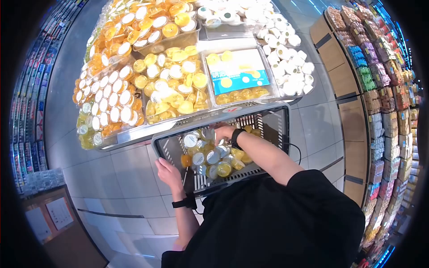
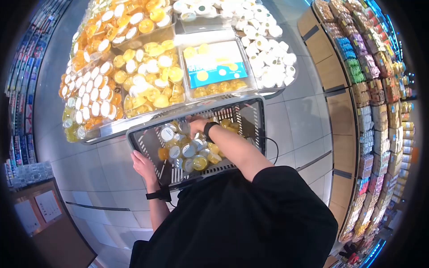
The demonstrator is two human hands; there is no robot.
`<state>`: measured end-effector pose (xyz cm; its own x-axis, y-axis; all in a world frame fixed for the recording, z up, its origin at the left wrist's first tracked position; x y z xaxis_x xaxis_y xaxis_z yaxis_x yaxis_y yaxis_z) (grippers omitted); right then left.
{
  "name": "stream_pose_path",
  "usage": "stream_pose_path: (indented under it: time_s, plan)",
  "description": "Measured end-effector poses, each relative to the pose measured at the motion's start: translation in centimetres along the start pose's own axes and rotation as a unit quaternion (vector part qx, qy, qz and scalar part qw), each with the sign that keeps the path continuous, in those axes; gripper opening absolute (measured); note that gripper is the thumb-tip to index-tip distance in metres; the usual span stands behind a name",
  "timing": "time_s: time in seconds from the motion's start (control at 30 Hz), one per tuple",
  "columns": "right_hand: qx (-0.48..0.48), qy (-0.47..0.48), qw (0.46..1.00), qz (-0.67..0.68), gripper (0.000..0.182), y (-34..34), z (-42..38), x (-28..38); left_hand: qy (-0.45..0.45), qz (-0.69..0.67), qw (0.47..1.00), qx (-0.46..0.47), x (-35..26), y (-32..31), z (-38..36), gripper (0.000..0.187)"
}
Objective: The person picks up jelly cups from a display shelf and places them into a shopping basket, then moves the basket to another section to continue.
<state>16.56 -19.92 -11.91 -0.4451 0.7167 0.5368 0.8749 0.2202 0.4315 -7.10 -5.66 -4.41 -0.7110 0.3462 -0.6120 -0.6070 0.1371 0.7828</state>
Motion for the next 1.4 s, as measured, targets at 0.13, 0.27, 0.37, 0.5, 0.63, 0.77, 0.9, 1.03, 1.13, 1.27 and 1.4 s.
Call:
stream_pose_path:
  time_s: [0.13, 0.27, 0.37, 0.5, 0.63, 0.77, 0.9, 1.03, 1.13, 1.27, 1.4]
  plan:
    - [0.118, 0.037, 0.946, 0.301, 0.061, -2.0, 0.2, -3.0, -0.007, -0.01, 1.0, 0.009, 0.6, -0.1, 0.2, 0.034]
    - [0.114, 0.156, 0.881, 0.433, 0.084, 1.7, -11.5, 2.9, 0.011, -0.027, 0.999, 0.016, 0.7, -0.6, 0.4, 0.034]
    - [0.136, 0.247, 0.856, 0.434, 0.092, 7.2, -18.7, 5.2, 0.004, -0.012, 1.0, 0.004, 0.1, -0.1, 0.2, 0.036]
    - [-0.05, 0.25, 0.881, 0.398, 0.086, 16.4, -23.2, 3.0, 0.003, 0.013, 1.0, 0.006, -0.2, 0.1, 0.1, 0.037]
    - [-0.16, 0.161, 0.947, 0.229, 0.072, 23.8, -19.5, -1.9, 0.007, 0.004, 1.0, -0.002, -0.1, -0.1, 0.1, 0.037]
    - [-0.236, 0.066, 0.969, 0.014, 0.074, 26.8, -11.3, -8.4, 0.001, -0.007, 1.0, -0.009, 0.7, -0.5, 0.2, 0.036]
    - [-0.411, 0.051, 0.899, -0.14, 0.072, 27.8, -3.8, -13.3, -0.003, -0.006, 1.0, -0.01, 0.9, -0.6, 0.2, 0.036]
    - [-0.409, -0.033, 0.885, -0.221, 0.075, 28.2, -0.8, -14.0, 0.018, 0.01, 1.0, -0.019, 0.3, -0.6, 0.1, 0.036]
    - [-0.369, -0.065, 0.887, -0.27, 0.083, 26.8, -0.9, -13.8, 0.02, 0.029, 0.999, -0.026, 0.1, -0.5, 0.0, 0.037]
    - [-0.31, 0.009, 0.904, -0.295, 0.089, 25.3, -2.6, -14.3, 0.024, 0.004, 0.999, -0.025, 0.1, -0.6, 0.0, 0.038]
    - [-0.282, -0.034, 0.933, -0.219, 0.081, 24.4, -4.6, -13.4, 0.048, 0.017, 0.999, 0.001, 0.3, -0.3, -0.2, 0.04]
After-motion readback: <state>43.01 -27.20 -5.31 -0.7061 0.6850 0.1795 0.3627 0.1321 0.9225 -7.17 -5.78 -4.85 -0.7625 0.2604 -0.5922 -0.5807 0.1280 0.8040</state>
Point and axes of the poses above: each hand's wrist, its own z-axis towards the middle knuckle, its own y-axis out of the back of the hand, x = y × z, the point moved 2 cm from there along z, towards the middle knuckle, and after that the axes turned 7 degrees about z, right-handed, at the moved point
